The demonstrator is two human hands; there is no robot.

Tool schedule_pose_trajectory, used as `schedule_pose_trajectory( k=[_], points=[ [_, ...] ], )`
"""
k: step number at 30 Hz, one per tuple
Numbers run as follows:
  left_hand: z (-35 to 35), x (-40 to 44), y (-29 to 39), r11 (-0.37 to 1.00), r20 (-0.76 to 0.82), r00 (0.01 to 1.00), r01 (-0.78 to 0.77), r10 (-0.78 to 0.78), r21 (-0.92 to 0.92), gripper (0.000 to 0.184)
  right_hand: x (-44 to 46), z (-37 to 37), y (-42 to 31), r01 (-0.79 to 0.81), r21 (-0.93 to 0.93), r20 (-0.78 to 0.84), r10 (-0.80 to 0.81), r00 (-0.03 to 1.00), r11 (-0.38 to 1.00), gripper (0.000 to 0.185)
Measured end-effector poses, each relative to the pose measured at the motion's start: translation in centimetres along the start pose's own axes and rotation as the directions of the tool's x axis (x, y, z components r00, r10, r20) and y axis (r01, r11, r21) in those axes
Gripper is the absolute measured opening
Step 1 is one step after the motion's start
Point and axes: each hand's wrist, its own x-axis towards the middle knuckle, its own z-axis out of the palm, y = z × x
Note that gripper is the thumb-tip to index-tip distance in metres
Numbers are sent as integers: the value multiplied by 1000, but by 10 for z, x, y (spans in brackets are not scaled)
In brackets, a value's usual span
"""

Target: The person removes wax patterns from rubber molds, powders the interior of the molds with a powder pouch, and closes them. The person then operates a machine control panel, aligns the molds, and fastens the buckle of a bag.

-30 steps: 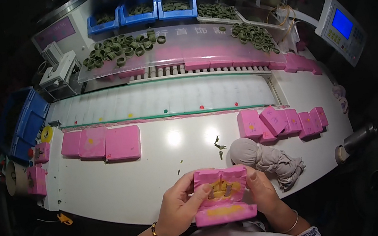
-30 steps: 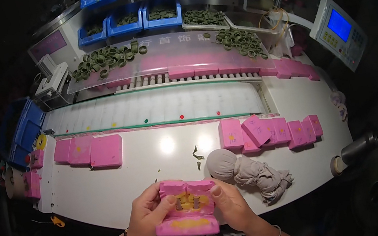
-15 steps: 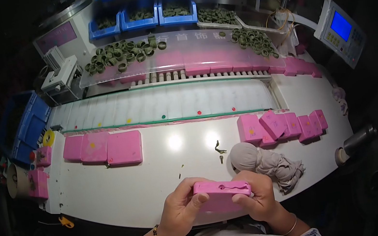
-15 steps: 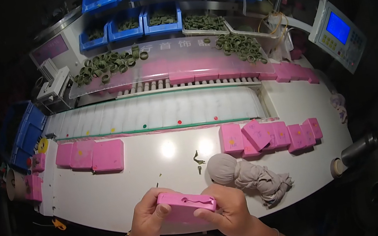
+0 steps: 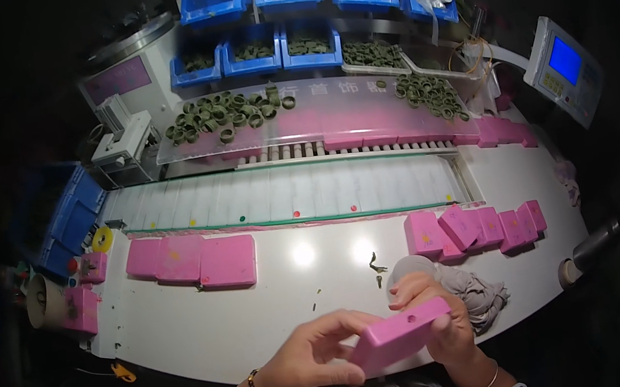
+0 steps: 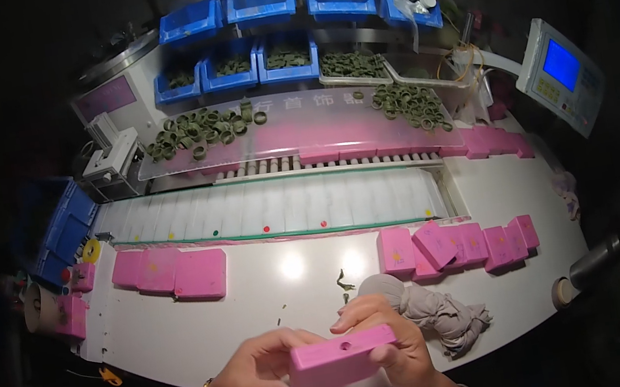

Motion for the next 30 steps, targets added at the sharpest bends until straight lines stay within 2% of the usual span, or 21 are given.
schedule_pose_trajectory(
  k=[2, 4, 5, 7, 9, 10, 12, 13, 14, 16, 17, 18, 20, 22, 24, 26, 28, 29, 30],
  points=[
    [-2, 7, -2, 991, 174, 983, 81, -61, -110, 67, 5, 4, 1, -38, 286, 40, 28, 999, 958, 48],
    [-1, 15, -10, 979, 295, 952, 127, -76, -158, 84, 7, 10, -2, -101, 375, 108, 65, 992, 922, 53],
    [10, 21, -7, 959, 287, 950, 185, -119, -216, 92, 10, 13, -4, -120, 400, 130, 73, 989, 908, 53],
    [18, 25, 7, 989, 228, 970, 109, -83, -102, 86, 10, 10, -3, -199, 498, 195, 115, 974, 844, 50],
    [12, 32, 7, 1000, 215, 976, 16, -21, 23, 72, 16, 13, -9, -227, 397, 17, 240, 971, 890, 47],
    [6, 35, 9, 995, 113, 992, 35, -46, 97, 70, 18, 14, -10, -248, 347, -80, 292, 953, 905, 47],
    [-9, 39, 19, 968, -95, 993, 92, -72, 234, 67, 14, -1, -5, -251, 189, -174, 284, 943, 949, 49],
    [-23, 42, 25, 922, -206, 977, 123, -49, 367, 65, 11, -6, -5, -254, 131, -216, 278, 936, 958, 50],
    [-40, 46, 34, 857, -311, 950, 167, -8, 487, 63, 8, -11, -6, -258, 73, -258, 268, 928, 963, 51],
    [-67, 54, 56, 833, -538, 837, 224, 102, 506, 59, 0, -23, -8, -258, 29, -310, 254, 916, 966, 52],
    [-99, 56, 56, 698, -589, 757, 259, 282, 667, 58, -6, -30, -8, -253, -18, -340, 232, 911, 967, 52],
    [-133, 58, 56, 532, -583, 666, 316, 465, 786, 56, -10, -37, -9, -250, -64, -371, 209, 905, 966, 52],
    [-173, 56, 72, 147, -505, 523, 580, 687, 801, 58, -14, -48, -15, -249, -110, -444, 177, 879, 962, 49],
    [-205, 51, 82, 13, -474, 448, 716, 758, 698, 59, -20, -64, -18, -261, -181, -497, 141, 856, 948, 47],
    [-234, 44, 79, -59, -444, 444, 756, 778, 653, 58, -19, -81, -25, -274, -283, -535, 86, 840, 919, 42],
    [-246, 37, 82, -121, -388, 505, 714, 771, 690, 57, -15, -106, -34, -266, -400, -546, 5, 838, 877, 40],
    [-258, 30, 83, -181, -311, 534, 681, 786, 709, 53, -5, -136, -45, -252, -629, -494, -128, 860, 736, 38],
    [-252, 29, 89, -130, -417, 525, 723, 742, 678, 53, 2, -149, -53, -271, -635, -506, -125, 853, 724, 39],
    [-230, 32, 95, -109, -506, 511, 770, 695, 628, 55, 10, -168, -57, -236, -752, -444, -208, 872, 616, 37]
  ],
)
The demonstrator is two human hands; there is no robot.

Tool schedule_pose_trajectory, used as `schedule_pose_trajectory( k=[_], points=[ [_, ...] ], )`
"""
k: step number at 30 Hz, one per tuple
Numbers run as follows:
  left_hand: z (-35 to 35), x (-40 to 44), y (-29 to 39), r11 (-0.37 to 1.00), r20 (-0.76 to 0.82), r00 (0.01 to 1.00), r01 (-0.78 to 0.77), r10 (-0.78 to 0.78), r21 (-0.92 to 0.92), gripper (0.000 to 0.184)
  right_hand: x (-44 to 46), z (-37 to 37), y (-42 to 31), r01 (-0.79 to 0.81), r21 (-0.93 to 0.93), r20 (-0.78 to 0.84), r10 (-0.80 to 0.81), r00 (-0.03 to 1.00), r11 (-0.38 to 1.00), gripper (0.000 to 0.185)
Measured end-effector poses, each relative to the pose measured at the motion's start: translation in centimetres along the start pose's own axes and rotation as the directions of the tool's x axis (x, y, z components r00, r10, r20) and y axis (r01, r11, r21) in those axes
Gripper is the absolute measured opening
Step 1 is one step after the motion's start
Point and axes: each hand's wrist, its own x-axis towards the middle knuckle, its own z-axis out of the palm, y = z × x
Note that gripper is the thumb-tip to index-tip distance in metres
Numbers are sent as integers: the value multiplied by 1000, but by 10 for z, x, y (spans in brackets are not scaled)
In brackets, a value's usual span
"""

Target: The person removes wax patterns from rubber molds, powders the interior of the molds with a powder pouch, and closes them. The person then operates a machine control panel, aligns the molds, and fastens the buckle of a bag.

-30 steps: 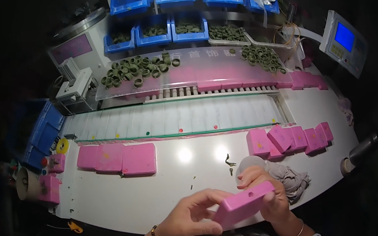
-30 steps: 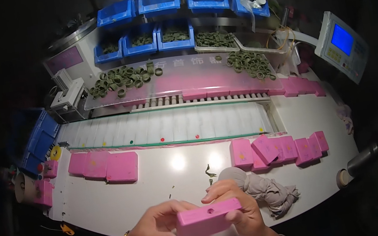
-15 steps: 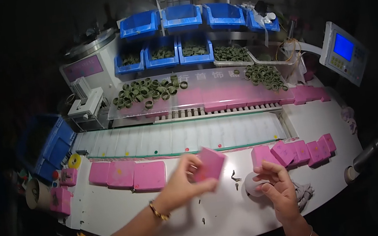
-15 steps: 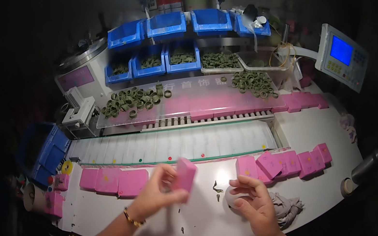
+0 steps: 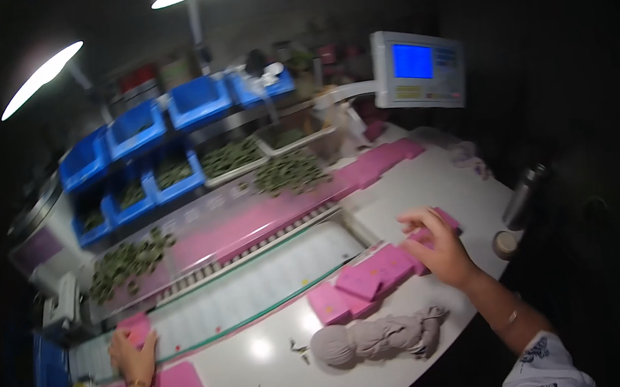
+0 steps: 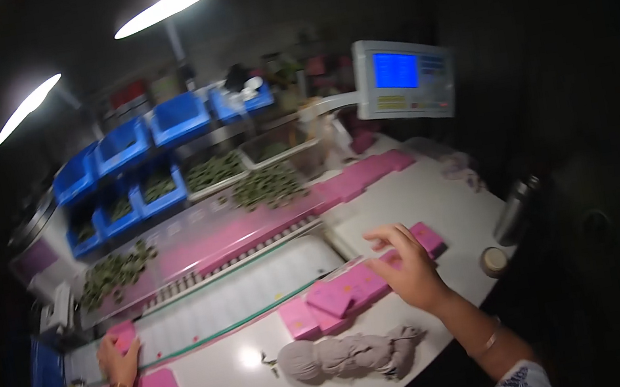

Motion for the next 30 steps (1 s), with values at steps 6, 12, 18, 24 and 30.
schedule_pose_trajectory(
  k=[6, 12, 18, 24, 30],
  points=[
    [-3, -46, 47, 925, 116, 925, -371, 361, 79, 69, 104, -55, 121, 113, -464, -149, -202, 968, 879, 40],
    [-11, -144, 137, 710, 318, 642, -680, 697, -183, 63, 182, -116, 139, -197, -577, -305, 15, 952, 793, 39],
    [-9, -154, 149, 710, 427, 577, -643, 696, -289, 72, 228, -140, 150, -264, -708, -287, 75, 955, 655, 34],
    [-10, -154, 152, 730, 434, 595, -619, 676, -290, 70, 253, -145, 161, -306, -778, -221, 217, 951, 549, 38],
    [-10, -153, 152, 720, 415, 593, -623, 690, -305, 67, 253, -127, 153, -333, -823, -254, 227, 940, 459, 45]
  ],
)
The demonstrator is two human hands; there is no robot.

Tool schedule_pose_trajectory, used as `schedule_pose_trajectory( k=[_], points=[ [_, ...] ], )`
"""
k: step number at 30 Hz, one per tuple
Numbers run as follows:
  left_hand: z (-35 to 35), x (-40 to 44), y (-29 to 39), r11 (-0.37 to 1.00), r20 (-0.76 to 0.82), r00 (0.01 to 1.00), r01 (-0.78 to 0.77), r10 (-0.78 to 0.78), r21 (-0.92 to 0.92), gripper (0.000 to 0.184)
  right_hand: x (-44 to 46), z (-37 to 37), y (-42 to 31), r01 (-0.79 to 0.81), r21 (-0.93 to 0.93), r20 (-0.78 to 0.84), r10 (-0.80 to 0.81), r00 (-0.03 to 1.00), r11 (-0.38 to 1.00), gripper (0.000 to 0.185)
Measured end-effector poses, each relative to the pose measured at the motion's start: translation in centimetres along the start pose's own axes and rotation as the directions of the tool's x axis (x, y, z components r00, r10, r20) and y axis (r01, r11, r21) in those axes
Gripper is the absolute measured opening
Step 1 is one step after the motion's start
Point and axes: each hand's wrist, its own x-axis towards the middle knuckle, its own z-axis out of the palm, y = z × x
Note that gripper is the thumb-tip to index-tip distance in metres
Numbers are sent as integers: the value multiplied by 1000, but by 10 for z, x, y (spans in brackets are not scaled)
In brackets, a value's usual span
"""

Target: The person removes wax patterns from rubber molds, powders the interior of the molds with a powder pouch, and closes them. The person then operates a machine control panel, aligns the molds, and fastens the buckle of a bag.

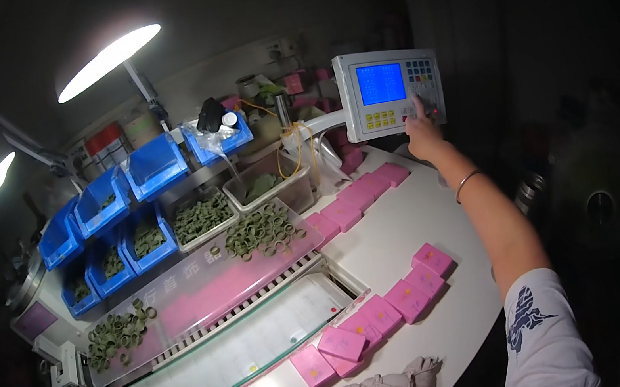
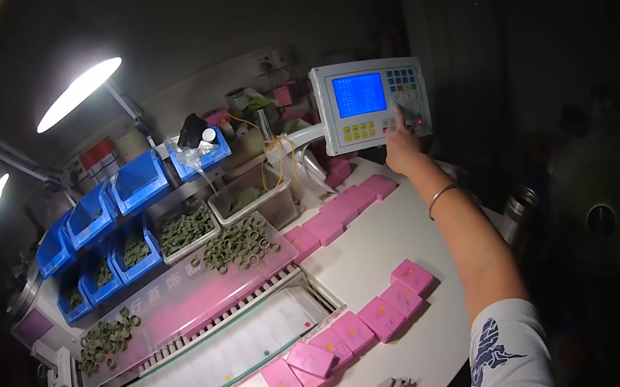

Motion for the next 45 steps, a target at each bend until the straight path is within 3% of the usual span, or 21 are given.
schedule_pose_trajectory(
  k=[3, 6, 8, 14, 17, 21, 27, 30, 33, 36, 42, 44, 45],
  points=[
    [-2, 1, 0, 1000, 1, 1000, -11, 11, -16, 67, 2, -2, 2, 17, -51, 16, -16, 1000, 999, 45],
    [-1, 1, -1, 1000, 2, 1000, -7, 7, -6, 67, 13, -6, 11, -8, 40, 65, 5, 998, 999, 33],
    [-2, 1, 0, 1000, -6, 1000, -7, 7, -7, 67, 26, 2, 24, 74, -38, 13, -73, 997, 997, 26],
    [-2, 1, 1, 1000, -5, 1000, -6, 6, -5, 67, 37, 8, 41, 88, -1, -21, -88, 996, 996, 30],
    [-3, 1, 1, 1000, 3, 1000, -2, 2, -5, 66, 45, 18, 47, 59, 61, -52, -56, 997, 996, 26],
    [-1, 0, 0, 1000, 8, 1000, 9, -9, -1, 65, 37, 24, 58, 185, 312, -283, -95, 954, 932, 8],
    [-1, -2, 0, 1000, 8, 1000, 4, -4, -3, 63, 41, -9, 64, 12, 668, 20, -34, 999, 744, 13],
    [-1, -3, 0, 1000, -11, 1000, 6, -6, -15, 61, 44, -14, 69, -15, 660, 50, -25, 998, 751, 13],
    [-6, -3, 2, 999, 8, 1000, 28, -27, -25, 60, 40, -19, 65, -98, 628, 193, -32, 981, 772, 15],
    [-4, -4, 2, 999, -24, 1000, 15, -16, -36, 59, 31, -25, 58, -88, 595, 152, -5, 988, 799, 20],
    [6, -7, -4, 1000, -45, 999, 2, -3, -25, 60, 1, 59, 48, 200, 519, -171, -128, 977, 831, 34],
    [7, -7, -5, 1000, -51, 999, -3, 2, -27, 60, -27, 76, 36, 99, 637, -29, -105, 994, 765, 37],
    [7, -7, -5, 1000, -54, 999, -8, 7, -28, 60, -41, 87, 35, 139, 622, -18, -163, 986, 770, 40]
  ],
)
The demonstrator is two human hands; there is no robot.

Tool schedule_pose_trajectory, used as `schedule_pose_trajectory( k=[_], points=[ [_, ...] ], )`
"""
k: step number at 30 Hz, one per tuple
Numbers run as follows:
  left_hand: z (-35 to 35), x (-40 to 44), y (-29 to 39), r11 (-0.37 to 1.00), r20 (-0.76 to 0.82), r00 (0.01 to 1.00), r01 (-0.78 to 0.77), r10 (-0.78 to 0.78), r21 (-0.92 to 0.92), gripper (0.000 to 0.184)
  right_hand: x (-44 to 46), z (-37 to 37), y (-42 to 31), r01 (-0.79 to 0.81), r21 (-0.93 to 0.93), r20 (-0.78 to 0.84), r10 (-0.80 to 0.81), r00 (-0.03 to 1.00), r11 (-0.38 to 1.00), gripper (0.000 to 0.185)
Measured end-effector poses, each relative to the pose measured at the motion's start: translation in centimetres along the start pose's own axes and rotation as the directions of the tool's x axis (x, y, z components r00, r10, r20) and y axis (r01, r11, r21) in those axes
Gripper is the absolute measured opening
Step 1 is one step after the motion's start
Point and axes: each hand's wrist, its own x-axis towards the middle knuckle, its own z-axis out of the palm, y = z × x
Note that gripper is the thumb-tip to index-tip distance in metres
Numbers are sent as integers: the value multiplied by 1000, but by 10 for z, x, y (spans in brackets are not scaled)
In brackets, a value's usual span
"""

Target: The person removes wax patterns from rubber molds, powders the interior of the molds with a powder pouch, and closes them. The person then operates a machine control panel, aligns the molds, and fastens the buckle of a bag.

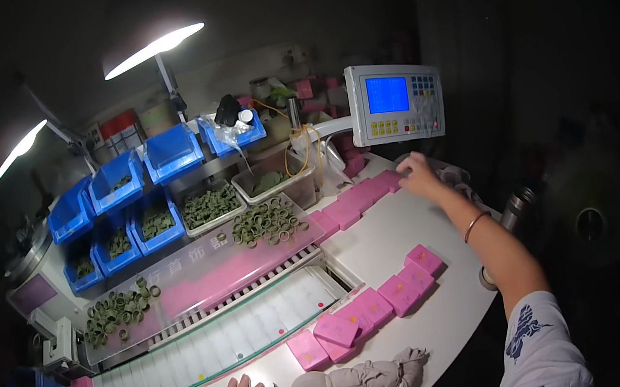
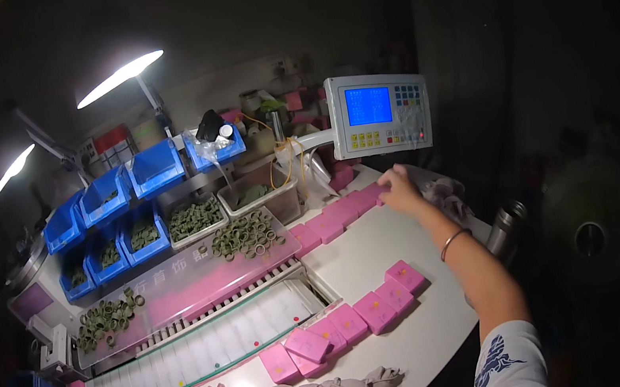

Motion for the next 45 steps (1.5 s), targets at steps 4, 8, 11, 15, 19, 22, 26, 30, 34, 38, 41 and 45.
schedule_pose_trajectory(
  k=[4, 8, 11, 15, 19, 22, 26, 30, 34, 38, 41, 45],
  points=[
    [-6, -2, 3, 999, -79, 997, 27, -25, 19, 56, -53, 23, 2, 77, -226, 228, -24, 973, 971, 52],
    [-42, 1, -25, 986, -199, 967, 164, -158, 11, 67, -88, 17, -7, -79, -362, 324, 205, 924, 929, 66],
    [-59, -8, -57, 950, -343, 897, 309, -278, 37, 61, -95, 5, 2, -254, -320, 309, 354, 883, 913, 68],
    [-73, -20, -71, 947, -356, 887, 322, -295, 17, 55, -96, 0, 27, -405, -242, 337, 468, 817, 882, 78],
    [-76, -8, -47, 971, -270, 938, 237, -218, 41, 49, -95, 8, 47, -435, -111, 420, 439, 794, 894, 86],
    [-73, 22, -18, 990, -203, 971, 136, -128, 24, 48, -89, 12, 51, -369, -147, 460, 394, 796, 918, 90],
    [-62, 85, 26, 999, -115, 992, -44, 46, 25, 51, -83, 7, 32, -419, -76, 481, 402, 779, 905, 93],
    [-33, 166, 77, 968, -71, 965, -251, 252, 16, 55, -71, 27, 51, -371, -168, 422, 406, 810, 913, 98],
    [20, 258, 116, 936, -67, 934, -352, 352, 19, 64, -49, 41, 61, -393, -275, 346, 471, 811, 878, 105],
    [78, 349, 137, 956, -105, 950, -290, 293, 42, 68, -26, 60, 80, -465, -258, 235, 521, 820, 847, 109],
    [101, 403, 143, 971, -134, 970, -180, 201, 155, 68, -8, 70, 98, -469, -178, 184, 497, 848, 865, 108],
    [113, 449, 133, 974, -129, 986, -73, 102, 212, 62, 18, 81, 106, -490, -171, 149, 514, 845, 855, 100]
  ],
)
